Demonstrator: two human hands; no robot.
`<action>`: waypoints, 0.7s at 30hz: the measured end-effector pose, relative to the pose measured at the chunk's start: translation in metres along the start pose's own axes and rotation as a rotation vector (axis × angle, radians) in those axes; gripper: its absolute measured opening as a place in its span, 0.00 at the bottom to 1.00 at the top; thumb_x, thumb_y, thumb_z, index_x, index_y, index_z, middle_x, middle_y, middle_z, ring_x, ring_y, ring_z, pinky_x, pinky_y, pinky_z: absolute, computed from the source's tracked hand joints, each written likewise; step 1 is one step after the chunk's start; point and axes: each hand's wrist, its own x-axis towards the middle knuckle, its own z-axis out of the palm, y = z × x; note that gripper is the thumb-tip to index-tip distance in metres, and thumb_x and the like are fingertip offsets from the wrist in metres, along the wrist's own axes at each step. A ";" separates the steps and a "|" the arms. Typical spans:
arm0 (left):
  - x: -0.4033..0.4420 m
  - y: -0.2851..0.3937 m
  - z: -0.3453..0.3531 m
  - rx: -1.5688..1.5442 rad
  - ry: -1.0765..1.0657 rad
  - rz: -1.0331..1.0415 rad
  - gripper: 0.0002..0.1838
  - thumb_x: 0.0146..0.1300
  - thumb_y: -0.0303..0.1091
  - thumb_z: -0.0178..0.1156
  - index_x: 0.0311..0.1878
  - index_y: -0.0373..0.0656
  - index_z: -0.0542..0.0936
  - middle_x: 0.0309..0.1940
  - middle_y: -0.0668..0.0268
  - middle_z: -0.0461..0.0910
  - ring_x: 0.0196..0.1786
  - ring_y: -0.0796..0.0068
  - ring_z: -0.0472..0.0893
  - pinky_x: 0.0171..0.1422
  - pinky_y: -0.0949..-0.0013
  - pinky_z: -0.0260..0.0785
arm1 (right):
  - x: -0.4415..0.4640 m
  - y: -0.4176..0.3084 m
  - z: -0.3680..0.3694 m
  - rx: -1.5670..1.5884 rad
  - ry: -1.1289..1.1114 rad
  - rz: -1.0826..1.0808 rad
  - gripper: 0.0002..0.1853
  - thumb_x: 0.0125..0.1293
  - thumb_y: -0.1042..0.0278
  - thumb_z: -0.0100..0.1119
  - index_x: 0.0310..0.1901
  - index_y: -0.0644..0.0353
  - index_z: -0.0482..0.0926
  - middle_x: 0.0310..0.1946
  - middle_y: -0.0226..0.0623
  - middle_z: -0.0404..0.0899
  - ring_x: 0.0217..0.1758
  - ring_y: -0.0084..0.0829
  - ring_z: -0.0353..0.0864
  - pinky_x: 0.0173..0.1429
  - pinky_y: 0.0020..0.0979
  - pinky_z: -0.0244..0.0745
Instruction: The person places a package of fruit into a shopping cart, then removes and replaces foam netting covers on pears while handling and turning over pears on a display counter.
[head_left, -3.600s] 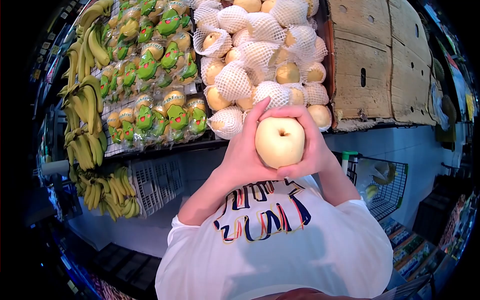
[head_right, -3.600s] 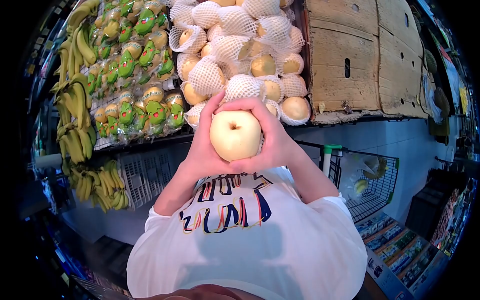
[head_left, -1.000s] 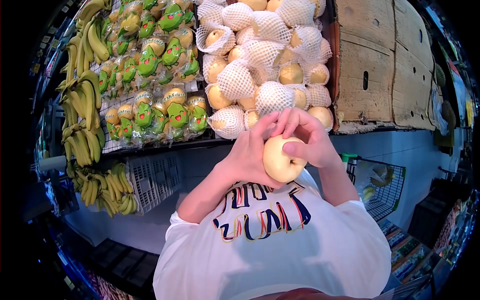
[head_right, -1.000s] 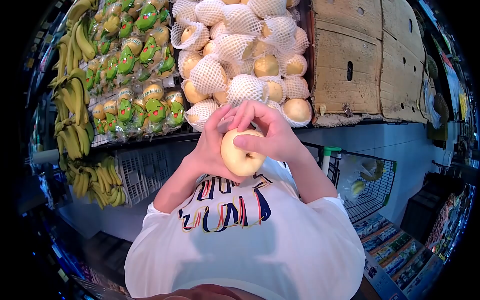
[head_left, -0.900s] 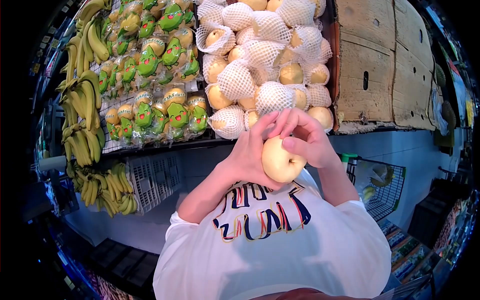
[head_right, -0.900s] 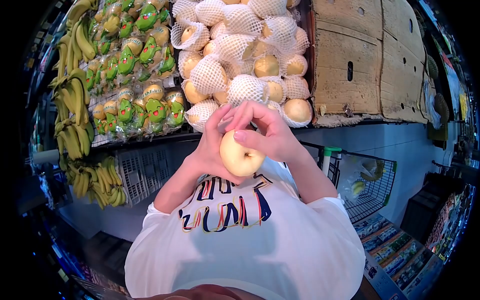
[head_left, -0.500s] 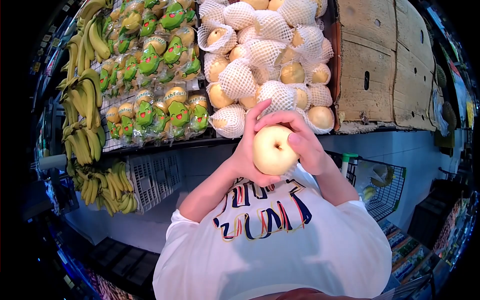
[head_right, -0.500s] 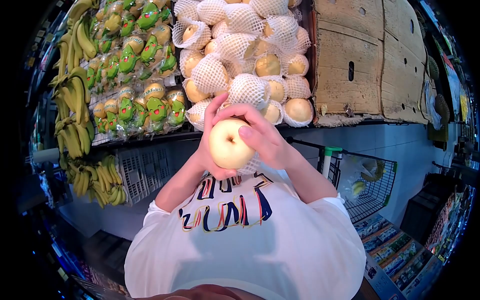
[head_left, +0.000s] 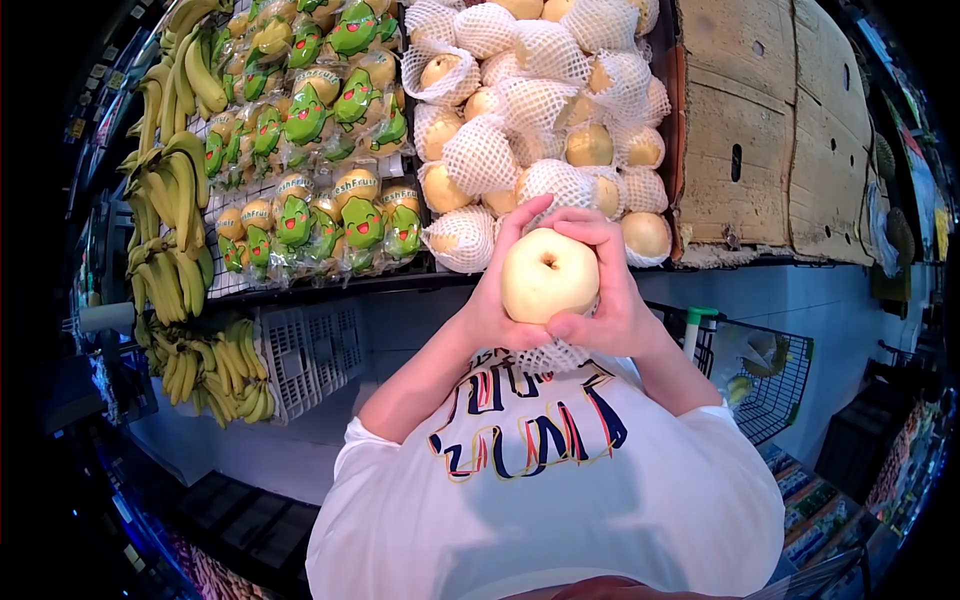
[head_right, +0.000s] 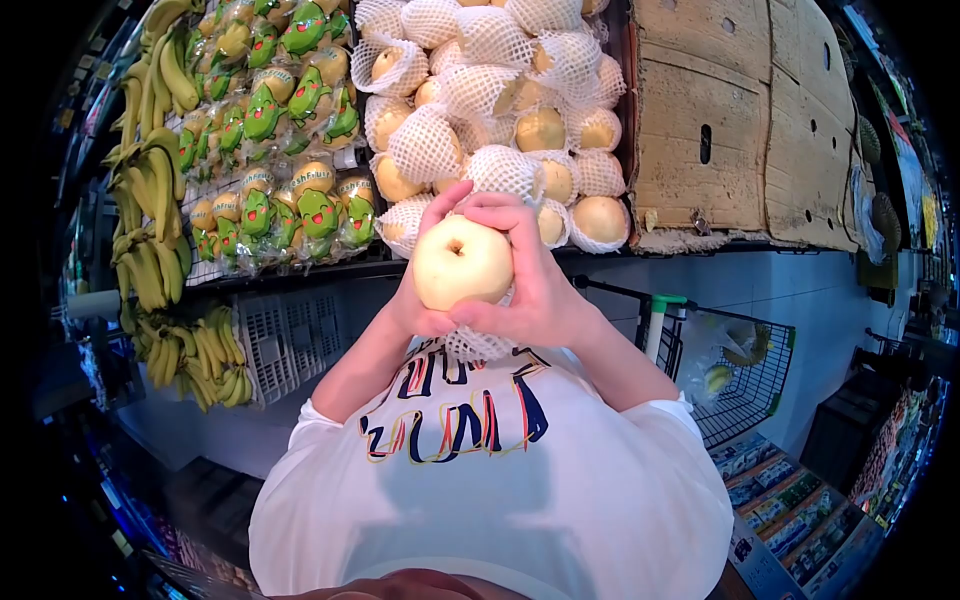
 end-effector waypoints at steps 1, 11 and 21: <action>-0.001 0.001 -0.002 0.029 -0.011 -0.001 0.76 0.36 0.53 0.82 0.79 0.42 0.38 0.68 0.53 0.65 0.70 0.56 0.71 0.73 0.53 0.65 | -0.002 0.001 -0.001 0.004 0.001 0.031 0.45 0.60 0.47 0.73 0.69 0.60 0.57 0.65 0.46 0.64 0.70 0.37 0.66 0.73 0.40 0.63; 0.002 0.025 0.005 0.836 0.143 -0.041 0.71 0.39 0.52 0.83 0.78 0.41 0.43 0.49 0.49 0.82 0.52 0.52 0.85 0.58 0.56 0.77 | 0.003 -0.018 -0.004 0.400 0.118 0.504 0.41 0.60 0.58 0.75 0.68 0.62 0.61 0.60 0.39 0.72 0.63 0.29 0.74 0.66 0.33 0.72; -0.003 0.032 0.007 1.029 0.178 0.110 0.62 0.46 0.48 0.79 0.77 0.41 0.49 0.32 0.59 0.86 0.42 0.58 0.88 0.53 0.58 0.77 | 0.001 0.013 -0.012 0.949 0.252 0.553 0.37 0.60 0.50 0.65 0.66 0.62 0.66 0.58 0.46 0.77 0.60 0.37 0.80 0.66 0.39 0.75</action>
